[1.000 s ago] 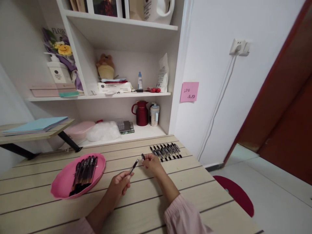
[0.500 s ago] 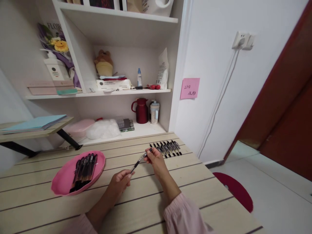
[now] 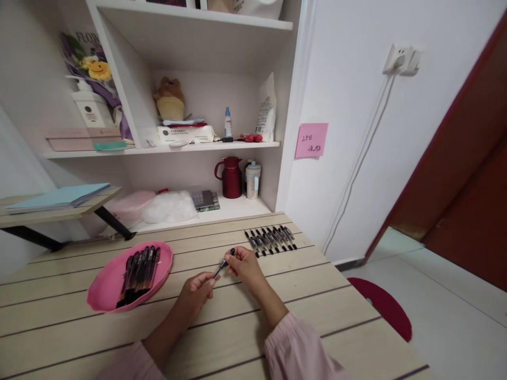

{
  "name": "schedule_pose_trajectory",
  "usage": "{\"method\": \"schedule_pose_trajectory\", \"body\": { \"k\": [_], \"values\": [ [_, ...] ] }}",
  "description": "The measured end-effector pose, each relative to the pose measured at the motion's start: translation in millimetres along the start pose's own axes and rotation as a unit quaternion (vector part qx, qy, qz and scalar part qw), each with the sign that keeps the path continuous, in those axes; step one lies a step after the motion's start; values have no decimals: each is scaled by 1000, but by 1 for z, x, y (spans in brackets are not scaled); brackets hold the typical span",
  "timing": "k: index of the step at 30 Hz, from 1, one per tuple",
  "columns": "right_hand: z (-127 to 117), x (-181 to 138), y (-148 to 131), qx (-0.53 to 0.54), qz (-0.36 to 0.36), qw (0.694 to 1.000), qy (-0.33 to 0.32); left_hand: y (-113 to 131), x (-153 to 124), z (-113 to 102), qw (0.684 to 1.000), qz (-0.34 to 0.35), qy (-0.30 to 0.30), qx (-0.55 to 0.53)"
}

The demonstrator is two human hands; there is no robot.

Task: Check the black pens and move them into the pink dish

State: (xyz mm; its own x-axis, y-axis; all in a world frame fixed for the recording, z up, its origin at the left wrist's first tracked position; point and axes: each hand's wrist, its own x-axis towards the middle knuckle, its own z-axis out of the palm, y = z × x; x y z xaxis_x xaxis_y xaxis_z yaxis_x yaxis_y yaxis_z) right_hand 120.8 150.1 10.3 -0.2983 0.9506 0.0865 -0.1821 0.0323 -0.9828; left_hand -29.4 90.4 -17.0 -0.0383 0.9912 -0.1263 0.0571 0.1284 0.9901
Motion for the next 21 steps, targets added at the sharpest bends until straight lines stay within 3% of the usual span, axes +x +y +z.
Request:
{"method": "schedule_pose_trajectory", "body": {
  "k": [13,21],
  "values": [
    [9,1,9,-6,17,1000,7,7,-6,-2,999,25,3,22],
    [10,-4,10,10,9,999,33,5,-7,5,998,46,38,22]
  ]
}}
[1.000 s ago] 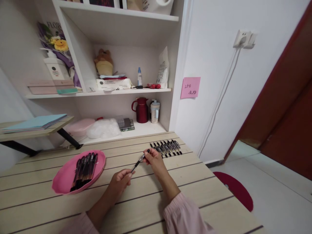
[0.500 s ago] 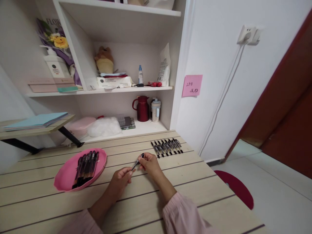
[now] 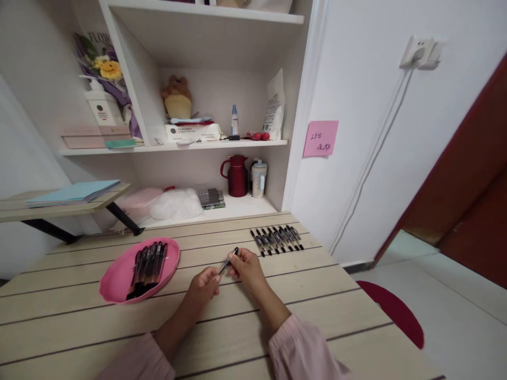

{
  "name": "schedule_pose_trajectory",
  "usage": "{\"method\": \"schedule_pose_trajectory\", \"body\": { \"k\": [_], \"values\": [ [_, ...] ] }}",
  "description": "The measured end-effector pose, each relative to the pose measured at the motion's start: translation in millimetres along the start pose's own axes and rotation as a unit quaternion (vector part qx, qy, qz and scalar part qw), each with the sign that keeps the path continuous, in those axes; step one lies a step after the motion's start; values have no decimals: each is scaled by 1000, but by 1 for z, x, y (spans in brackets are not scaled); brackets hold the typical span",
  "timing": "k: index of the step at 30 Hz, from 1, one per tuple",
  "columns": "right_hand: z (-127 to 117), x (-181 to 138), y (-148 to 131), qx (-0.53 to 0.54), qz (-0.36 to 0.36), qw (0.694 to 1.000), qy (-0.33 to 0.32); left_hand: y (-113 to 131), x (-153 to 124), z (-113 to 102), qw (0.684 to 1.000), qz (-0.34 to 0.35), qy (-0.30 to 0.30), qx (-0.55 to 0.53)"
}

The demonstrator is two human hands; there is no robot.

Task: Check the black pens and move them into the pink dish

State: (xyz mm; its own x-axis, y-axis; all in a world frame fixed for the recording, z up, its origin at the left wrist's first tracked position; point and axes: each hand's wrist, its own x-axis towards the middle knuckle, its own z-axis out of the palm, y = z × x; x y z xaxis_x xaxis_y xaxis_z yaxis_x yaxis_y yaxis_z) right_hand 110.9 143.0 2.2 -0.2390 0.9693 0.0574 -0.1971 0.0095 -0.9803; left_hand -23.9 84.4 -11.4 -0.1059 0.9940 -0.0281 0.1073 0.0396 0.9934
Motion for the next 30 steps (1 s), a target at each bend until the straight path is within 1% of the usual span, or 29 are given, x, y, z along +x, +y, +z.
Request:
{"method": "schedule_pose_trajectory", "body": {
  "k": [3,5,7,8,10,12,13,14,15,16,18,19,21,25,30],
  "values": [
    [-5,0,0,4,-2,999,32,1,-2,2,1000,10,30,2],
    [-7,0,1,-3,7,999,43,6,-3,-1,998,26,55,9],
    [-6,-1,4,-11,19,999,44,17,-3,-11,994,52,90,25],
    [-5,-1,7,-14,23,999,40,23,-3,-18,991,67,111,38],
    [-3,-2,12,-25,22,999,28,40,-3,-42,981,94,159,68],
    [-1,-2,17,-39,11,999,14,55,-4,-74,966,103,211,108],
    [0,-2,19,-47,6,999,8,62,-5,-92,954,99,244,144],
    [0,-1,21,-55,3,998,4,67,-7,-110,919,68,289,259],
    [0,0,23,-63,0,998,1,70,-9,-127,876,16,321,360],
    [-1,1,25,-71,-1,997,-1,71,-11,-143,859,-14,333,389],
    [-1,2,27,-85,0,996,-5,69,-15,-168,832,-65,324,446],
    [-2,2,28,-91,1,996,-7,66,-16,-177,826,-84,316,460],
    [-2,2,28,-100,3,995,-12,58,-16,-186,812,-117,301,486],
    [-3,1,28,-121,-6,992,-18,47,-10,-185,793,-152,279,520],
    [-3,3,31,-117,-7,993,-21,46,-9,-179,769,-177,274,550]
  ]
}}
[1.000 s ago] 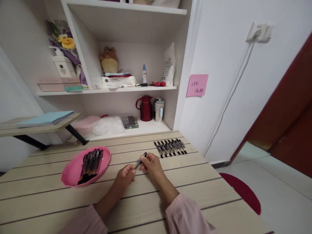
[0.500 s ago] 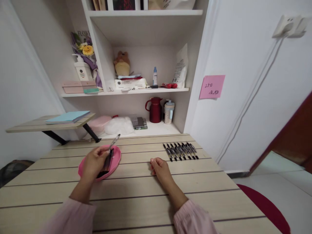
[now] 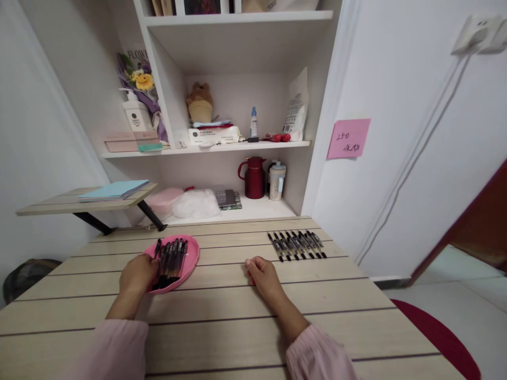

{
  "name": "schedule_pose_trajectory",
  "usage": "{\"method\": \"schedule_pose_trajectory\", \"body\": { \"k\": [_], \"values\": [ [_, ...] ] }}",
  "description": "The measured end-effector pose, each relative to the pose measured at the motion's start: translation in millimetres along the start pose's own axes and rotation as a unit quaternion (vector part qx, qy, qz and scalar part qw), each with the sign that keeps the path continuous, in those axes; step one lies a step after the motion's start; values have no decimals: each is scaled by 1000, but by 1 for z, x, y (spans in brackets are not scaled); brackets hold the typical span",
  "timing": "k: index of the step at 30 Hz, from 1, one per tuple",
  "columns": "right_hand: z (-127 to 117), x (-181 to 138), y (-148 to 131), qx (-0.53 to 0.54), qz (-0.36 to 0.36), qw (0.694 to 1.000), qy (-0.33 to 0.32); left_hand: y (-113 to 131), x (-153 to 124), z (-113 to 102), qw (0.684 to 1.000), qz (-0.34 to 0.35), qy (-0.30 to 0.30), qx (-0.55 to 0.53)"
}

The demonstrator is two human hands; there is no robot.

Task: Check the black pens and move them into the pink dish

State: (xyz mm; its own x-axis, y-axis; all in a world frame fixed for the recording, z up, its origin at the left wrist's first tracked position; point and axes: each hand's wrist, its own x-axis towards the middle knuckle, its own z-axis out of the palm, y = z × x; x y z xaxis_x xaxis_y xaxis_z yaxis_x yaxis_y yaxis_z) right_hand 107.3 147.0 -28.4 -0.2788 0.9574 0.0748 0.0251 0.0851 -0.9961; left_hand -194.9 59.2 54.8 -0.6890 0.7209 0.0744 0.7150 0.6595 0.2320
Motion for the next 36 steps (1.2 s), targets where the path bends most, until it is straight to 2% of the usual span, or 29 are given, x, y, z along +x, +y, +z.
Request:
{"method": "schedule_pose_trajectory", "body": {
  "k": [6,10,12,14,16,18,21,24,29,33,35,36],
  "values": [
    [4,-1,0,-43,-15,999,4,1,-3,0,1000,-6,-20,23],
    [-3,0,-9,-169,-41,984,28,4,-4,-4,999,9,-29,30],
    [-14,2,-17,-285,-48,955,66,6,-5,-7,999,15,-18,37],
    [-28,4,-24,-404,-22,907,116,11,-9,-9,998,44,22,41],
    [-43,6,-30,-495,27,854,160,21,-17,-9,991,103,85,21],
    [-54,8,-31,-549,64,813,181,35,-28,-5,974,177,139,-26],
    [-62,10,-30,-584,85,787,181,62,-50,10,938,294,159,-94],
    [-62,12,-29,-590,97,783,169,85,-74,30,901,392,118,-139],
    [-60,14,-28,-581,102,793,153,104,-103,53,876,449,41,-171],
    [-61,16,-29,-574,107,797,156,108,-109,62,864,446,-20,-232],
    [-57,15,-30,-570,110,799,160,109,-108,67,857,406,-72,-307],
    [-53,14,-31,-565,109,802,161,110,-106,70,851,363,-109,-364]
  ]
}}
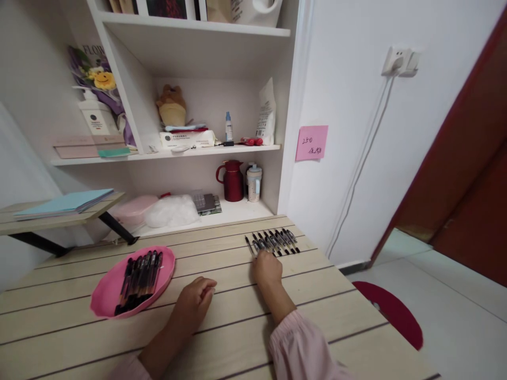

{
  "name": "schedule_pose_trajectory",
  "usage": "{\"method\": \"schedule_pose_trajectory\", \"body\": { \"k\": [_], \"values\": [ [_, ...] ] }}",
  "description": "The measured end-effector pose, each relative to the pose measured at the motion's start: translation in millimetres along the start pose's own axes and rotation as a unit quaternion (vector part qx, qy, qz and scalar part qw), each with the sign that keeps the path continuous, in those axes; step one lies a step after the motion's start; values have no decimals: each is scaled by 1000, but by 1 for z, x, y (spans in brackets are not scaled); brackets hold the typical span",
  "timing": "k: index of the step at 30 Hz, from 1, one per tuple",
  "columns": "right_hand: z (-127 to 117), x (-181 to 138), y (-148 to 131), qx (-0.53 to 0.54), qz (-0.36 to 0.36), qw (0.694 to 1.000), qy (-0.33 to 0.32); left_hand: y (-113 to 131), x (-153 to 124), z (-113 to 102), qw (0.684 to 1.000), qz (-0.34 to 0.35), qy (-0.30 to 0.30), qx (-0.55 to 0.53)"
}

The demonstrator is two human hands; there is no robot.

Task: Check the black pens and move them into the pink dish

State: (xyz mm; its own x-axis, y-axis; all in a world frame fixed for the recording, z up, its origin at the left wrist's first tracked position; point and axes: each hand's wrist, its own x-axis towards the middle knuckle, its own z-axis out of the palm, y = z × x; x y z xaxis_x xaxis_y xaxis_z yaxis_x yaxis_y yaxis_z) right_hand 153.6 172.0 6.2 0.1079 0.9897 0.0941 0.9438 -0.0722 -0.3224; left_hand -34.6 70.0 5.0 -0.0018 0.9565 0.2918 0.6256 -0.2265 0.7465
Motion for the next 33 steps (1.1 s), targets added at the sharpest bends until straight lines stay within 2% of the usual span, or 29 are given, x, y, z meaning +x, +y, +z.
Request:
{"method": "schedule_pose_trajectory", "body": {
  "k": [1,2,3,5,7,8,10,12,15,17,22,27,33],
  "values": [
    [1,-4,-5,20,-5,1000,-1,-2,2,1,995,-55,8,-85],
    [4,-10,-11,56,-18,998,-4,-4,3,3,977,-115,20,-181],
    [8,-17,-19,108,-37,993,-10,-5,5,3,944,-171,32,-280],
    [17,-34,-36,249,-98,963,-38,-7,8,2,856,-244,50,-453],
    [26,-49,-51,338,-147,926,-82,-8,10,-2,781,-264,49,-564],
    [28,-53,-55,360,-169,912,-101,-9,11,-5,755,-268,47,-596],
    [26,-54,-56,368,-199,900,-120,-12,12,-10,727,-284,43,-624],
    [17,-43,-44,330,-191,920,-95,-13,12,-13,723,-302,48,-619],
    [1,-16,-15,182,-76,980,11,-13,9,-12,746,-307,53,-589],
    [-5,-1,3,95,-19,994,42,-11,7,-10,764,-293,49,-573],
    [0,12,16,9,3,999,35,-7,5,-8,791,-259,26,-553],
    [5,14,9,-13,-2,1000,24,-8,5,-9,796,-239,-14,-555],
    [7,16,11,-20,-3,1000,7,-6,3,-8,825,-230,-30,-516]
  ]
}}
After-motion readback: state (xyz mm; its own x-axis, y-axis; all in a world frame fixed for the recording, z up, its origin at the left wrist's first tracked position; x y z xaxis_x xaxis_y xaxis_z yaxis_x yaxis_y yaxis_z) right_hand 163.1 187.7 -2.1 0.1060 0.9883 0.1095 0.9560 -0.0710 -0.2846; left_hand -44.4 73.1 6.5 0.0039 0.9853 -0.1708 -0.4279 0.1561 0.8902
